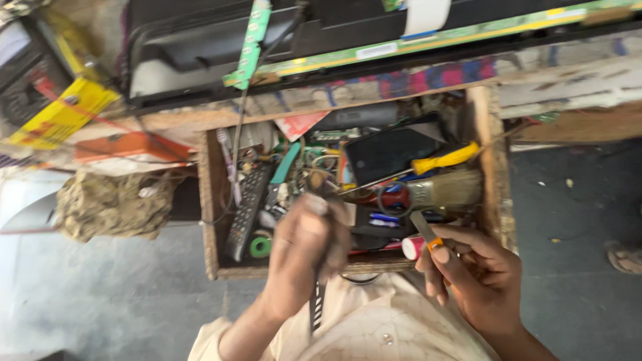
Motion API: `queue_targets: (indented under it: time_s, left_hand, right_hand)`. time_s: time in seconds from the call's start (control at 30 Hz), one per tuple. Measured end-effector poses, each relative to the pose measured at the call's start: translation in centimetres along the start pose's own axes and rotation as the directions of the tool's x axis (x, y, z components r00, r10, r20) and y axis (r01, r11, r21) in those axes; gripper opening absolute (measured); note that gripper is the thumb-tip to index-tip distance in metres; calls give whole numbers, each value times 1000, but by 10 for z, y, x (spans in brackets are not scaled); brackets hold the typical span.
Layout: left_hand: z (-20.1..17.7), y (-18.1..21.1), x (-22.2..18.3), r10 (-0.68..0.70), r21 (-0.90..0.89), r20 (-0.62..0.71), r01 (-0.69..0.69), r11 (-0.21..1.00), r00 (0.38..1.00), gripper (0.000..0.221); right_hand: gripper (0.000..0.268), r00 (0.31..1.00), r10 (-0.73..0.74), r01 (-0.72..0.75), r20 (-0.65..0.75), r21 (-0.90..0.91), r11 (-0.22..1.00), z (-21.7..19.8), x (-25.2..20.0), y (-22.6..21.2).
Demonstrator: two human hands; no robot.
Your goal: The person manipulates the internal components of a disassembled television, using a soldering iron to apply heat to wires and circuit board points, and handling plastic casing parts.
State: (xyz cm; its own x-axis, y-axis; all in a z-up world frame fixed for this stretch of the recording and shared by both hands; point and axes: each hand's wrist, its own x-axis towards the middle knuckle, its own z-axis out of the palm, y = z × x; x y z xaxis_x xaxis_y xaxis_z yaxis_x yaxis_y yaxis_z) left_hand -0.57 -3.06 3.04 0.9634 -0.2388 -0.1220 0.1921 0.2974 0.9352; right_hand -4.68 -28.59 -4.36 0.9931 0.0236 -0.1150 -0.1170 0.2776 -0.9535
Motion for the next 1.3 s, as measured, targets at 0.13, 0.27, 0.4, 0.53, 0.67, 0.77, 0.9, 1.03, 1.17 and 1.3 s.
queue_targets:
  time_s: [0.13, 0.27, 0.4, 0.53, 0.67, 0.77, 0.9, 1.03, 1.17, 1.3]
  left_hand:
    - [-1, 17, 14, 399, -427, -121, -411, 805, 909, 59]
    - [-2, 18, 30, 535, -469, -177, -548, 692, 826, 61]
    - [-4, 11, 40, 553, -485, -256, -600, 636, 793, 55]
    - [-10, 12, 47, 560, -552, -211, -570, 608, 801, 51]
    - [-14, 10, 46, 505, -576, -169, -501, 646, 846, 59]
    - [-20, 4, 52, 473, -633, -183, -472, 613, 862, 64]
    - [-20, 3, 54, 450, -673, -210, -462, 577, 868, 65]
    - [-8, 8, 54, 320, -641, -336, -464, 612, 886, 46]
    - [22, -3, 53, 352, -427, -351, -483, 765, 868, 29]
    - [29, -15, 52, 382, -269, -321, -470, 841, 867, 32]
  right_hand:
    - [23, 979, 66, -77, 195, 48, 996, 25, 6, -4]
    - [25, 945, 162, -186, 285, 57, 981, 47, 8, 3]
    - [30, 928, 253, -258, 273, -18, 966, 63, 8, 4]
    - [41, 928, 285, -275, 239, -77, 958, 68, 19, -1]
    - [30, 970, 191, -175, 150, -114, 978, 64, 30, -11]
    - [23, 978, 161, -140, 130, -158, 978, 60, 35, -19]
    - [19, 972, 203, -184, 117, -152, 971, 60, 36, -19]
    - [20, 939, 309, -323, 154, 77, 943, 58, 42, -10]
    - [18, 910, 361, -392, 204, 136, 910, 62, 40, -3]
    - [20, 901, 394, -405, 183, 23, 914, 69, 30, -5]
